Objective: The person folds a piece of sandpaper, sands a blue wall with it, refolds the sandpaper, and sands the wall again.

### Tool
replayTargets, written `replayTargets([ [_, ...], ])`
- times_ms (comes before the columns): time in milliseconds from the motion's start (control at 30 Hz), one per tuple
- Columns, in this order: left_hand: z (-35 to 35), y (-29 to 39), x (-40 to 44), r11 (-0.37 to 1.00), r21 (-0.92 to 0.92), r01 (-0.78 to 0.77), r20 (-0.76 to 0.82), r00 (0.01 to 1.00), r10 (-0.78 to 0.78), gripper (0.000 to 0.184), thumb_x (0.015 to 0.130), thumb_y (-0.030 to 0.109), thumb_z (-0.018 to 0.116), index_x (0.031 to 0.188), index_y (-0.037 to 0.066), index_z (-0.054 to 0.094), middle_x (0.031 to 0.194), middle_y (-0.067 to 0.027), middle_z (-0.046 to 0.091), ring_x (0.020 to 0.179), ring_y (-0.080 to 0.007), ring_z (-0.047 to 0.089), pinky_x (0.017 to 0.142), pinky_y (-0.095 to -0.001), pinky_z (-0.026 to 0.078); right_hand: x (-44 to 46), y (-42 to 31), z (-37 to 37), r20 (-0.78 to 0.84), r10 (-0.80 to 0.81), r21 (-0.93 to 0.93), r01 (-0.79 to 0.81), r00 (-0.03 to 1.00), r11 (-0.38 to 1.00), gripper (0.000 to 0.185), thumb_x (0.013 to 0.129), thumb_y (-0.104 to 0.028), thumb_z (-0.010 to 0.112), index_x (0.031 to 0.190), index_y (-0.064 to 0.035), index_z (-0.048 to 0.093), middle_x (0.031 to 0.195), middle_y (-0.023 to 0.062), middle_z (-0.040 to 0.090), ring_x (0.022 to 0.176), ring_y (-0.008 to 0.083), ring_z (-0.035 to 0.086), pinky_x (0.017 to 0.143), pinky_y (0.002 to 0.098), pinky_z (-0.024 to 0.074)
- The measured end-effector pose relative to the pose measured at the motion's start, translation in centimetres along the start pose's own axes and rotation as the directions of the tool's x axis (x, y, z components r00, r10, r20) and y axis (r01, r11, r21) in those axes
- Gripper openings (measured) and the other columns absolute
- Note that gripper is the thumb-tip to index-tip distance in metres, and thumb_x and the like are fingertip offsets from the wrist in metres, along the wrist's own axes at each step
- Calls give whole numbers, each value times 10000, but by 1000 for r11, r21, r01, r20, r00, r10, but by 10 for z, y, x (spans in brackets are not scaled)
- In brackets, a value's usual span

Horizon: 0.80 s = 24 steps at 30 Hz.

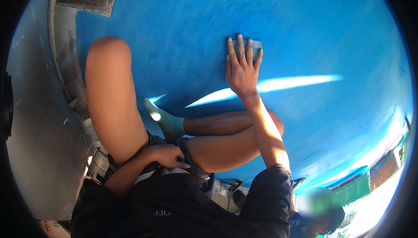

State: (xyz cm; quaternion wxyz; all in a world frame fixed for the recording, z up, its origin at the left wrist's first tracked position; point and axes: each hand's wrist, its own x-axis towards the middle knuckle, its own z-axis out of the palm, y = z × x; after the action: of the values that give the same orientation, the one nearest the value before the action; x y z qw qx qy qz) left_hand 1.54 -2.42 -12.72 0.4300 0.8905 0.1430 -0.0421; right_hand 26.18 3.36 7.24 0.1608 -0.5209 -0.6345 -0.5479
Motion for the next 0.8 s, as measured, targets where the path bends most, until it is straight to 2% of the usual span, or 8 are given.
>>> replayTargets([
  [167,1,-2,3,999,-17,45,30,999,-44,541,959,537,607,930,14,741,714,-82,725,675,-210,715,688,-351,559,29,-1,10,-95,59,-42,-63,994,997,491,1045,-275,447,1532,-211,443,1613,93,359,1489,354,308,1194,628,100],
  [367,-1,0,1,999,-34,27,23,999,-26,530,959,528,613,951,14,742,734,-89,729,686,-211,719,705,-358,556,61,-39,24,-268,278,96,-262,922,960,509,1036,-267,450,1531,-151,435,1610,131,355,1487,411,284,1171,672,73],
  [433,0,-1,1,999,-29,35,26,999,-34,528,960,525,615,952,12,740,740,-91,730,688,-212,721,704,-356,556,54,-56,28,-232,245,82,-232,941,969,508,1033,-267,462,1529,-158,439,1613,114,355,1496,394,274,1178,663,85],
  [533,2,-4,4,998,-40,54,39,998,-53,529,957,524,619,950,9,738,744,-96,730,692,-211,723,703,-357,556,31,-74,35,-42,-83,47,85,996,995,526,1020,-271,511,1537,-225,429,1610,31,372,1494,316,309,1196,635,130],
  [633,0,-3,2,995,-80,62,35,998,-60,535,954,531,621,942,8,738,734,-102,726,694,-213,722,698,-362,556,37,-57,34,-80,-91,138,101,993,985,517,1020,-258,515,1531,-232,439,1600,21,391,1489,306,322,1196,629,139],
  [700,4,-6,5,996,-60,59,37,998,-57,531,954,528,622,936,10,738,734,-102,725,699,-218,722,696,-367,556,52,-43,28,-102,-18,119,30,995,992,496,1024,-254,502,1517,-214,460,1588,45,409,1488,333,318,1189,636,142],
  [767,0,-2,1,995,-61,73,49,996,-70,529,954,525,623,936,9,738,735,-101,726,696,-222,721,690,-367,556,58,-32,25,-296,288,80,-277,911,958,498,1021,-258,501,1514,-196,464,1582,72,415,1485,362,314,1184,647,135],
  [800,-1,1,1,995,-56,84,49,996,-81,526,953,522,624,935,8,738,737,-99,727,694,-225,719,685,-366,556,54,-35,23,-287,304,79,-293,908,953,509,1021,-260,497,1522,-184,450,1590,94,398,1481,384,313,1177,658,138],
])
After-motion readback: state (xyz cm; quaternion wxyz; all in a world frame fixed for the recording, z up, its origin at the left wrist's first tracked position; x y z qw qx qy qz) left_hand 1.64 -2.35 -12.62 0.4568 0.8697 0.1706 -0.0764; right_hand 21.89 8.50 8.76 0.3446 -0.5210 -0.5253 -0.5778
